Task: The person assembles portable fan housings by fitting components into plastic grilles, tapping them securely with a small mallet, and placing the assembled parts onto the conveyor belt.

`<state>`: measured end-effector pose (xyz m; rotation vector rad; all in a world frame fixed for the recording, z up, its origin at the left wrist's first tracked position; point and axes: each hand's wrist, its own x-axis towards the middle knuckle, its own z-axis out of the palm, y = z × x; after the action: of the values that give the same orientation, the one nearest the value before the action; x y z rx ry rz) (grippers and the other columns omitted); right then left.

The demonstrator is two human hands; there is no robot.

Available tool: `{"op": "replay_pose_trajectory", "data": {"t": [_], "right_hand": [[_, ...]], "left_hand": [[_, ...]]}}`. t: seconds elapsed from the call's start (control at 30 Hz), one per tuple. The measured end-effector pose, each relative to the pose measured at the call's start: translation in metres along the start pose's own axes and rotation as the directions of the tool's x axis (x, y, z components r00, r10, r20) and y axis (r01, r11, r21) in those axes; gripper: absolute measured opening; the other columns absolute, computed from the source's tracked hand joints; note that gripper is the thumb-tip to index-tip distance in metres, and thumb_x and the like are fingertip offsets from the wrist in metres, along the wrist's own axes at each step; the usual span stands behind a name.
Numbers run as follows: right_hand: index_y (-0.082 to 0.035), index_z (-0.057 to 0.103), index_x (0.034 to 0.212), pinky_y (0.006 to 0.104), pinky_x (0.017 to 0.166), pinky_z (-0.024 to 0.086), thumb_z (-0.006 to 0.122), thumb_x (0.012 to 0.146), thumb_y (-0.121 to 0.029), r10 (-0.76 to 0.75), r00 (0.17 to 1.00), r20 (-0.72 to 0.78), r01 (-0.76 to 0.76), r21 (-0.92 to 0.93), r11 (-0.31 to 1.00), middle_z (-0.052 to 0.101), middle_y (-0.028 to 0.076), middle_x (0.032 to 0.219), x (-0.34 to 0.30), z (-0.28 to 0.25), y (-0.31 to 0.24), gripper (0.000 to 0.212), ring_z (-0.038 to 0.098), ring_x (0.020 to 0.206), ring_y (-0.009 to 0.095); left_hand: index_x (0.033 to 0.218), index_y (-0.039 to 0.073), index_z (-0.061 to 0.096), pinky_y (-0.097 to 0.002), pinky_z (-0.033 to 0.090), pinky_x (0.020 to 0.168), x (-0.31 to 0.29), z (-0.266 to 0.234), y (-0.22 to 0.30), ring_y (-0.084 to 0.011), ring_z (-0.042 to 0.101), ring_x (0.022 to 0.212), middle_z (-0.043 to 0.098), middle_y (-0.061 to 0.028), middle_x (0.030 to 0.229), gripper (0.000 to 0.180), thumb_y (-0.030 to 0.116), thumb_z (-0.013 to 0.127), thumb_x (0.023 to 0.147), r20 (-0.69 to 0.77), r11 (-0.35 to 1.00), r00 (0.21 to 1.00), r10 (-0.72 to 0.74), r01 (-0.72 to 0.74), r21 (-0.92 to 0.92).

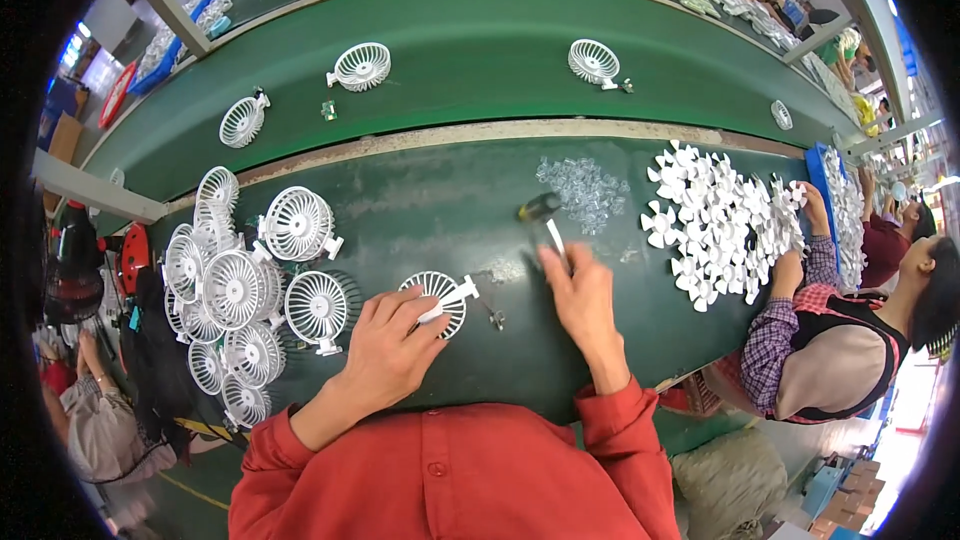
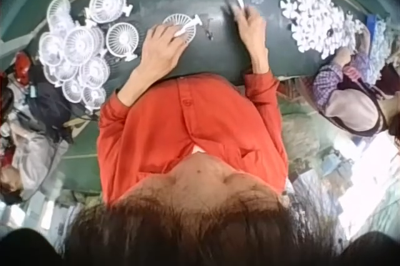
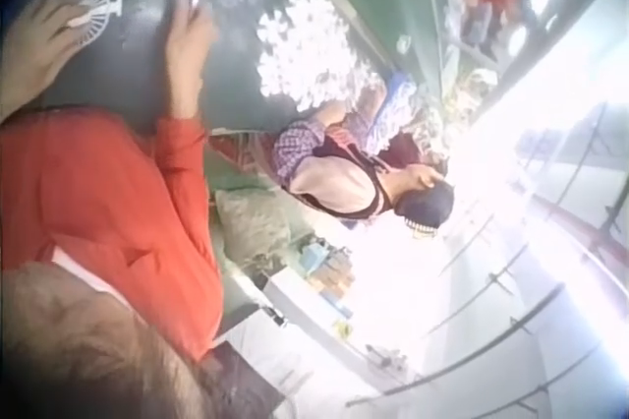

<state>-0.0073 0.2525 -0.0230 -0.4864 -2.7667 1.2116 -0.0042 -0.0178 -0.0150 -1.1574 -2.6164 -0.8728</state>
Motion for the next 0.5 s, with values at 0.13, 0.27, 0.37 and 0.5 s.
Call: {"op": "replay_pose_trajectory", "data": {"t": [0.13, 0.27, 0.37, 0.5], "right_hand": [[0.004, 0.061, 0.088, 0.0387, 0.06, 0.048, 0.066, 0.089, -0.018, -0.061, 0.983, -0.174, 0.061, -0.007, 0.998, 0.063, 0.019, 0.07, 0.034, 0.004, 0.005, 0.022, 0.062, 0.063, 0.033], [0.002, 0.064, 0.096, 0.0472, 0.071, 0.048, 0.064, 0.087, -0.014, -0.145, 0.979, -0.146, 0.138, -0.053, 0.989, 0.064, 0.025, 0.087, 0.057, 0.018, 0.003, 0.018, 0.062, 0.082, 0.044], [0.001, 0.065, 0.099, 0.0503, 0.075, 0.047, 0.062, 0.087, -0.012, -0.146, 0.982, -0.123, 0.128, -0.146, 0.981, 0.064, 0.025, 0.09, 0.064, 0.01, 0.003, 0.018, 0.06, 0.087, 0.045], [-0.001, 0.064, 0.101, 0.0476, 0.07, 0.048, 0.065, 0.087, -0.017, -0.205, 0.966, -0.159, 0.163, -0.243, 0.956, 0.063, 0.024, 0.089, 0.076, 0.023, 0.006, 0.021, 0.06, 0.08, 0.042]], "left_hand": [[0.102, 0.008, 0.064, -0.0428, 0.043, 0.085, 0.002, -0.006, 0.0, -0.0304, 0.056, 0.105, 0.059, -0.0085, 0.111, 0.03, 0.011, 0.075, 0.075, 0.011, 0.997, 1.0, -0.008, 0.008, -0.077], [0.101, 0.006, 0.063, -0.0427, 0.043, 0.083, -0.002, -0.012, -0.005, -0.0299, 0.057, 0.1, 0.059, -0.0101, 0.107, 0.027, 0.008, 0.072, 0.076, -0.034, 0.995, 0.996, -0.087, 0.085, -0.055], [0.101, 0.005, 0.062, -0.0427, 0.043, 0.082, 0.004, -0.006, -0.005, -0.0307, 0.057, 0.1, 0.059, -0.0106, 0.107, 0.027, 0.008, 0.072, 0.076, -0.037, 0.992, 0.995, -0.087, 0.084, -0.095], [0.102, 0.007, 0.061, -0.0439, 0.043, 0.082, 0.011, -0.004, -0.004, -0.0325, 0.057, 0.099, 0.058, -0.0119, 0.11, 0.028, 0.007, 0.071, 0.076, -0.022, 0.995, 0.997, -0.075, 0.073, -0.072]]}}
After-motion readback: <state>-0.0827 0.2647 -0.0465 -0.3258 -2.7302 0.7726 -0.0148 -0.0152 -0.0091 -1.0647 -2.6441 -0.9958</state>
